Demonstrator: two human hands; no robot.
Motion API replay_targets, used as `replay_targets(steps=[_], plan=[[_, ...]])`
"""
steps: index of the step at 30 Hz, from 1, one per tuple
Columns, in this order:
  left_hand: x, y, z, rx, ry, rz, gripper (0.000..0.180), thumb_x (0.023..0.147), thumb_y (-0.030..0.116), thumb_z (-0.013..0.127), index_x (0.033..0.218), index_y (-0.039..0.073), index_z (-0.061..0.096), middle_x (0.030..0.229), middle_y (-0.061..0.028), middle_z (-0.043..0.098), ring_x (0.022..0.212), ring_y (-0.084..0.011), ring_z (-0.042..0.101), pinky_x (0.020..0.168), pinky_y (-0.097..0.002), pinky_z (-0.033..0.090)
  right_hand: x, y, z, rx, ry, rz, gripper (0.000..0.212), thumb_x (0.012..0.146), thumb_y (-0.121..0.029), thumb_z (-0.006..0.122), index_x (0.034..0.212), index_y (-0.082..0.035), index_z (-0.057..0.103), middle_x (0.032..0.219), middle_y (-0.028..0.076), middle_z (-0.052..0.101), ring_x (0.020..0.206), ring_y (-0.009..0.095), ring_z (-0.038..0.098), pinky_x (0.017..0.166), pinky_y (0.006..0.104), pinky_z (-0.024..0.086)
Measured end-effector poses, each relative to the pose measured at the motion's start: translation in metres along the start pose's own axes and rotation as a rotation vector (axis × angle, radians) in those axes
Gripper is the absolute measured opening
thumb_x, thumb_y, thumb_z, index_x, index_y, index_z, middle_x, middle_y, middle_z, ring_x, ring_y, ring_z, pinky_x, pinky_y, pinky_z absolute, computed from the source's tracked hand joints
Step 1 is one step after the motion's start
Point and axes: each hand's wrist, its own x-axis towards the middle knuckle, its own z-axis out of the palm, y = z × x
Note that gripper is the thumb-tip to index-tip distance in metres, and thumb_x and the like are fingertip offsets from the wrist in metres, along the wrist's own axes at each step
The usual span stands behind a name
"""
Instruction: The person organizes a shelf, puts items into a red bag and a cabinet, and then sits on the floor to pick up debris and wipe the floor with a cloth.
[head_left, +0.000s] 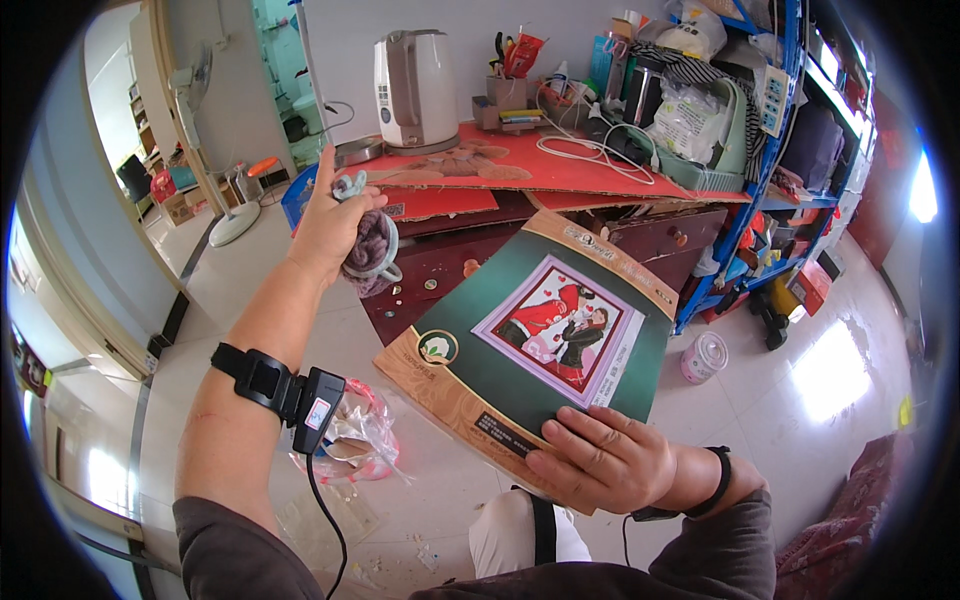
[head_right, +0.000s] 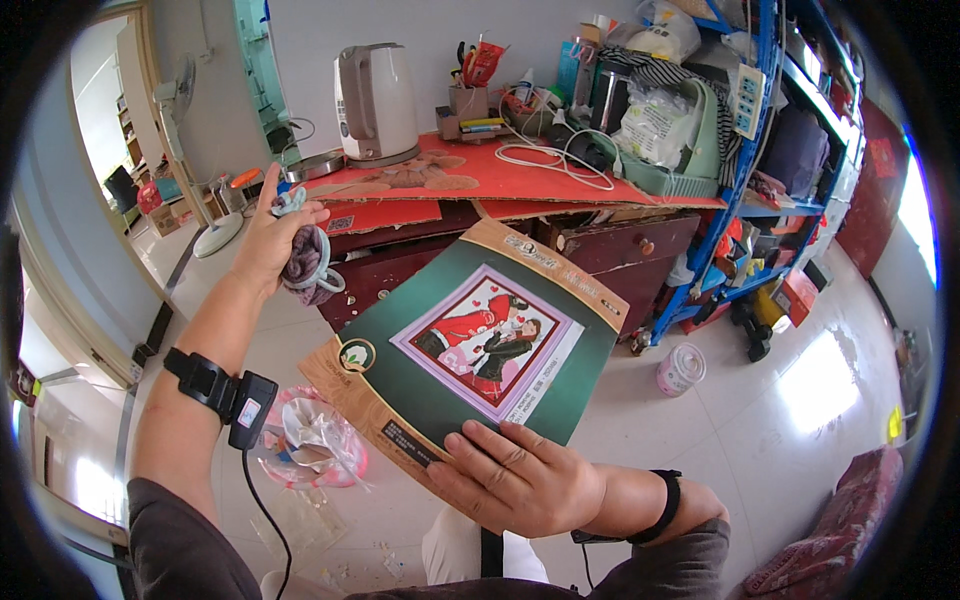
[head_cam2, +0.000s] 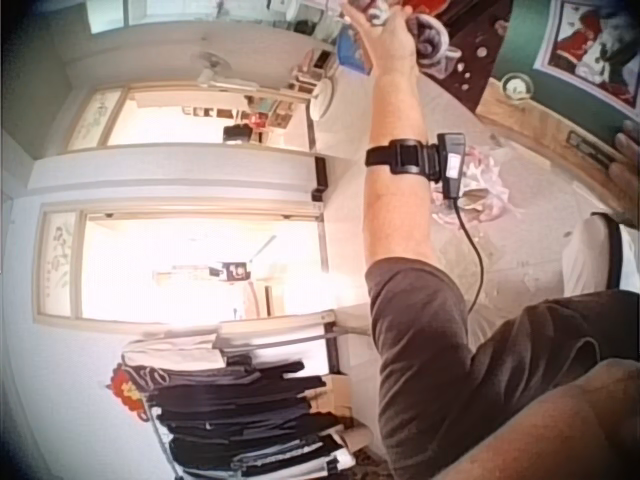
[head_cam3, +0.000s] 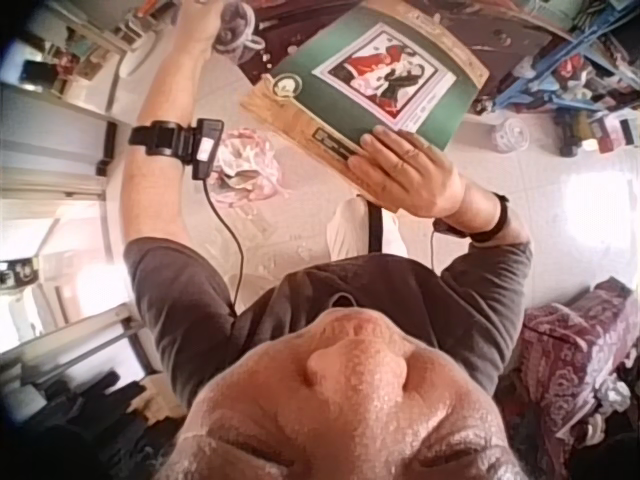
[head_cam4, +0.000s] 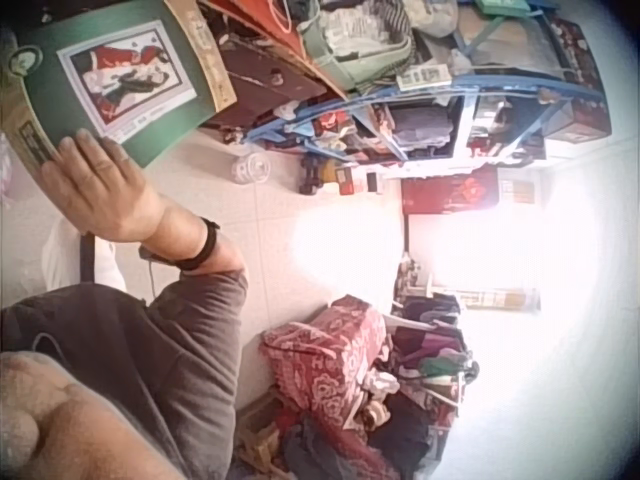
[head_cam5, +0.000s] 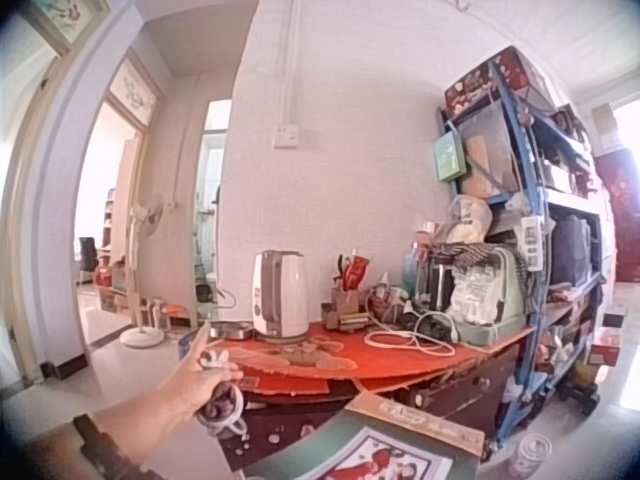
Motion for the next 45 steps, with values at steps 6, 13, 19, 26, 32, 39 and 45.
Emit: replay_targets(steps=[6,13,19,26,32,39,45], plan=[[0.001,-0.003,-0.001,0.014,-0.019,0.018,0.069,0.078,0.002,0.044,0.133,0.013,0.003,0.102,-0.0226,0.05,0.093,-0.0228,0.054,0.082,-0.0284,0.04,0.006,0.006,-0.003,-0.02,0.006,0.022,0.025,0.073,-0.016,0.055,0.098,-0.012,0.058,0.098,0.008,0.057,0.087,0.02,0.057,0.069,0.0269,0.046],[0.0,-0.003,-0.004,0.005,0.008,0.018,0.069,0.078,0.001,0.044,0.133,0.012,0.004,0.1,-0.0214,0.051,0.092,-0.0226,0.054,0.081,-0.0283,0.041,0.011,0.073,0.031,-0.278,-0.06,0.061,0.04,0.07,-0.013,0.045,0.108,-0.009,0.051,0.104,0.011,0.053,0.092,0.023,0.053,0.071,0.03,0.044],[0.002,0.0,0.002,0.011,0.026,0.03,0.07,0.077,0.001,0.046,0.133,0.011,0.005,0.1,-0.0205,0.051,0.091,-0.0216,0.055,0.079,-0.027,0.042,0.028,0.13,0.037,-0.228,0.091,0.346,0.038,0.069,-0.012,0.053,0.107,-0.009,0.051,0.098,0.01,0.056,0.084,0.023,0.056,0.068,0.0298,0.046],[-0.004,-0.005,0.004,0.002,0.032,-0.045,0.072,0.075,0.002,0.048,0.133,0.013,0.006,0.105,-0.0205,0.048,0.089,-0.0208,0.055,0.08,-0.0282,0.041,-0.004,0.146,0.036,-0.186,0.037,0.355,0.041,0.064,-0.012,0.058,0.105,-0.009,0.051,0.098,0.01,0.056,0.085,0.027,0.055,0.073,0.0336,0.044],[-0.004,-0.009,-0.005,0.004,0.028,0.008,0.072,0.074,0.001,0.047,0.133,0.011,0.007,0.105,-0.0216,0.048,0.093,-0.0237,0.054,0.08,-0.0289,0.041,-0.037,0.146,0.07,-0.316,-0.216,0.375,0.044,0.067,-0.012,0.052,0.11,-0.008,0.046,0.105,0.01,0.051,0.097,0.026,0.049,0.078,0.0341,0.04],[-0.007,-0.006,0.006,-0.03,0.025,-0.01,0.073,0.074,-0.001,0.048,0.133,0.012,0.007,0.106,-0.0217,0.047,0.093,-0.0225,0.054,0.08,-0.0284,0.041,0.02,0.172,0.06,-0.367,-0.078,0.674,0.023,0.076,-0.016,0.048,0.099,-0.011,0.051,0.083,0.011,0.058,0.072,0.026,0.056,0.061,0.0351,0.042],[-0.023,-0.05,0.019,-0.132,0.087,-0.081,0.051,0.075,-0.002,0.046,0.119,0.007,0.023,0.107,-0.0187,0.046,0.083,-0.0244,0.057,0.072,-0.031,0.046,-0.004,0.186,0.062,0.176,0.061,0.812,0.035,0.066,0.0,0.051,0.099,-0.012,0.055,0.09,0.015,0.057,0.084,0.032,0.054,0.072,0.0317,0.042]])
